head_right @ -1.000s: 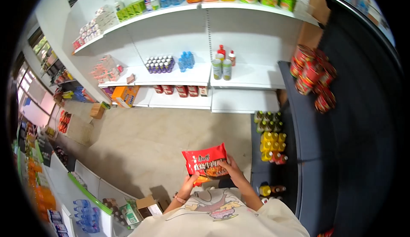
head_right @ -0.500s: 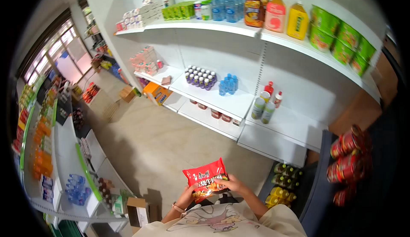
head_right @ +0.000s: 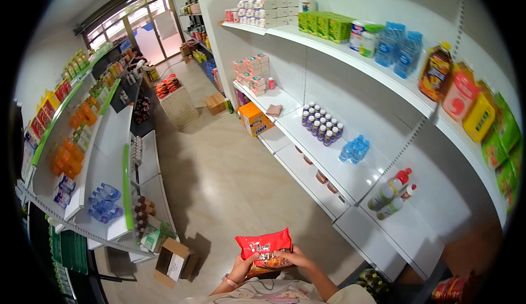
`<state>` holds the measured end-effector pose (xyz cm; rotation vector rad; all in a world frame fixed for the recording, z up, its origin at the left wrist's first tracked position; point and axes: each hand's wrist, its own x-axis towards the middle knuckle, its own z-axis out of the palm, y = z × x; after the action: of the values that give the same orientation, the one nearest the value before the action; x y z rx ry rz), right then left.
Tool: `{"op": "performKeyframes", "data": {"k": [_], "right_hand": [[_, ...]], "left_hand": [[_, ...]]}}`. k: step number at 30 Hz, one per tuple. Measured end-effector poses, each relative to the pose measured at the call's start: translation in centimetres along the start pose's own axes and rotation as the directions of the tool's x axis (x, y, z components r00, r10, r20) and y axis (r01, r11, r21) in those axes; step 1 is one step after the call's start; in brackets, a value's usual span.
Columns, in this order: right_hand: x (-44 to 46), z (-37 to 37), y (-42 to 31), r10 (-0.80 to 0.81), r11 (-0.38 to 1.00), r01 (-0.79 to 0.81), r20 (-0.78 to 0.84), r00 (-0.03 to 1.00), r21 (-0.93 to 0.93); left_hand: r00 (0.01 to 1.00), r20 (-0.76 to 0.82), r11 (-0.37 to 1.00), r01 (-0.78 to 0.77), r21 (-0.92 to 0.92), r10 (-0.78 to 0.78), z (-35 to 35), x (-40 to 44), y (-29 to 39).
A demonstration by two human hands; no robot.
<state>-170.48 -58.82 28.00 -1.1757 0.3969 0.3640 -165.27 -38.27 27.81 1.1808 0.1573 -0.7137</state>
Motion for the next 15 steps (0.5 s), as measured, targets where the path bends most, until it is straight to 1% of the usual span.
{"op": "performKeyframes", "data": {"k": [2,3,6,7,10,11,15], "right_hand": [[2.1,1.0,-3.3,0.007,1.0,-0.007,-0.022,1.0,0.006],[3.6,1.3,-4.5,-0.01,0.999,0.01,-0.016,1.0,-0.04],[7.7,2.8,-8.1,-0.099,0.993,0.097,-0.029,0.995,-0.074],[9.4,3.3,-9.4,-0.113,0.991,0.112,-0.008,0.994,-0.078],[13.7,5.1,-12.2,-0.126,0.988,0.13,0.058,0.99,-0.083],[15.3,5.8,-12.8,-0.164,0.979,0.171,0.062,0.984,-0.11],[19.4,8.9,-15.5,-0.139,0.972,0.157,0.108,0.984,-0.175]], "left_hand": [[0.999,0.021,0.999,-0.045,0.012,0.044,-0.9,3.1,1.8],[0.999,0.039,1.0,-0.017,-0.007,0.017,-1.4,4.3,3.2],[0.998,0.036,0.998,-0.058,0.001,0.058,-1.8,7.3,8.0],[0.996,0.029,0.996,-0.09,0.001,0.09,-2.5,8.8,8.9],[0.988,-0.018,0.988,-0.154,-0.005,0.154,-4.9,11.8,11.3],[0.986,-0.039,0.986,-0.164,-0.012,0.163,-5.6,12.6,12.2],[0.974,-0.12,0.979,-0.199,-0.046,0.192,-8.0,14.5,15.1]]}}
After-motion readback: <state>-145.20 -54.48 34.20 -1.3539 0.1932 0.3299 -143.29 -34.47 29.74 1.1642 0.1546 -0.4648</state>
